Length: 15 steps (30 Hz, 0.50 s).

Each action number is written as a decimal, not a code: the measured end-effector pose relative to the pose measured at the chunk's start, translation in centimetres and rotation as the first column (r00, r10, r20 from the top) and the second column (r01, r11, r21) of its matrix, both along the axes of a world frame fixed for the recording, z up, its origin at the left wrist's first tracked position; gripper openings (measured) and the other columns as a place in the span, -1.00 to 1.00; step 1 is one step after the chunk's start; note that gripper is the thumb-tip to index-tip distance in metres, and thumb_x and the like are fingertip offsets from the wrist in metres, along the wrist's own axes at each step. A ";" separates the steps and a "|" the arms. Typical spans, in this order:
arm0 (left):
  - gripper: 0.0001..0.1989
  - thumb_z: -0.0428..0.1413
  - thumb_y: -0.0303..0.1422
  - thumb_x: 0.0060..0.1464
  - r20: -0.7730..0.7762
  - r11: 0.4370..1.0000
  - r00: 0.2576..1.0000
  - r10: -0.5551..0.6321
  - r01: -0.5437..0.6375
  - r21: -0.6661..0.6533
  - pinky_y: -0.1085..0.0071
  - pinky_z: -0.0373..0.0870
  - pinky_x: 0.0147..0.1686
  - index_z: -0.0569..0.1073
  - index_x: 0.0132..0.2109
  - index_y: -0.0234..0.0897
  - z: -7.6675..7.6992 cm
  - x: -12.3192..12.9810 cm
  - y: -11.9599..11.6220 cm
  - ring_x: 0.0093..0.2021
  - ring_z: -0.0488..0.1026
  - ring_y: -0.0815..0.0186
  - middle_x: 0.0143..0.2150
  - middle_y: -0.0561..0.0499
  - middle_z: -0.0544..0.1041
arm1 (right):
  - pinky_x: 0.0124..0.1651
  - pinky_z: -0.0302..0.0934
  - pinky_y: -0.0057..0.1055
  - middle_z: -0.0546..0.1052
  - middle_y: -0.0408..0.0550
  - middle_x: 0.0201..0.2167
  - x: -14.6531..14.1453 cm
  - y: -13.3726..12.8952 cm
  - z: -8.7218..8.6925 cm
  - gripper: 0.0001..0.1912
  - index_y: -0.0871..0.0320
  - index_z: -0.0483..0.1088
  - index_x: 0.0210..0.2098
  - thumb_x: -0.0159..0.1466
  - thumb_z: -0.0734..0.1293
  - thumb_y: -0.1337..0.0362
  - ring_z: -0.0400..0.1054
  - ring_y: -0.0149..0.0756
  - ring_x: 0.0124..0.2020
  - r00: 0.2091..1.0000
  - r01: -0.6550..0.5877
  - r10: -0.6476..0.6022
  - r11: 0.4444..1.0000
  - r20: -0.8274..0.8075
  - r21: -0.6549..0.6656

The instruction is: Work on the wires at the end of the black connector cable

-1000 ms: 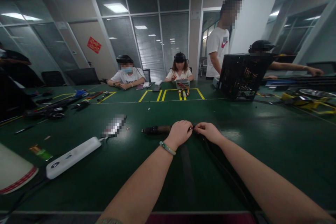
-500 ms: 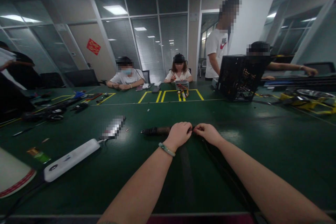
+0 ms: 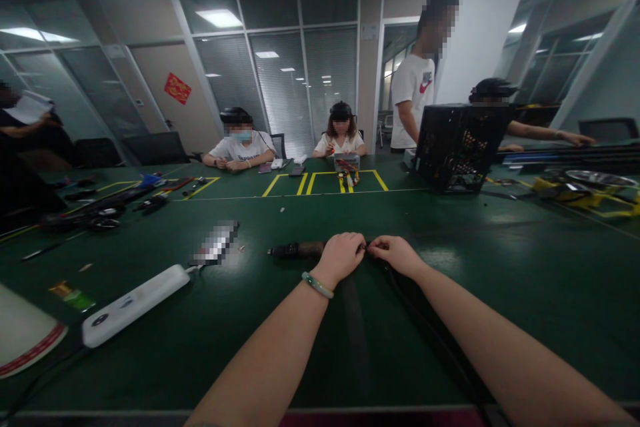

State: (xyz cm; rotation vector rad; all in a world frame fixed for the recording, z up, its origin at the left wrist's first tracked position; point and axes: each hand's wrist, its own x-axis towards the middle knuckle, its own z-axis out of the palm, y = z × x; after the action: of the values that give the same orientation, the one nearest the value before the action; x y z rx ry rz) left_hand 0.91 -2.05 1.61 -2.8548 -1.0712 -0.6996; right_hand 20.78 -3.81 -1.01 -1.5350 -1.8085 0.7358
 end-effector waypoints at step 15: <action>-0.92 0.09 -0.40 0.17 -0.019 1.000 0.999 0.026 -0.026 0.001 0.30 0.33 -0.10 0.41 -0.16 -0.21 -0.1 0.1 0.1 -0.13 0.43 0.25 -0.20 0.02 0.49 | -0.30 0.24 -0.46 0.59 -0.13 -0.42 -0.1 0.1 -0.3 -0.77 0.13 0.54 -0.27 0.19 0.35 0.13 0.46 -0.30 -0.38 1.000 -0.004 0.004 1.000 -0.006 0.006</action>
State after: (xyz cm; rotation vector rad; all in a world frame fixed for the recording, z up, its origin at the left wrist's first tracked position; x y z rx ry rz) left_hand 0.99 -1.92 1.49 -2.8350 -1.1037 -0.6702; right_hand 20.69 -3.75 -1.30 -1.5245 -1.8081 0.7356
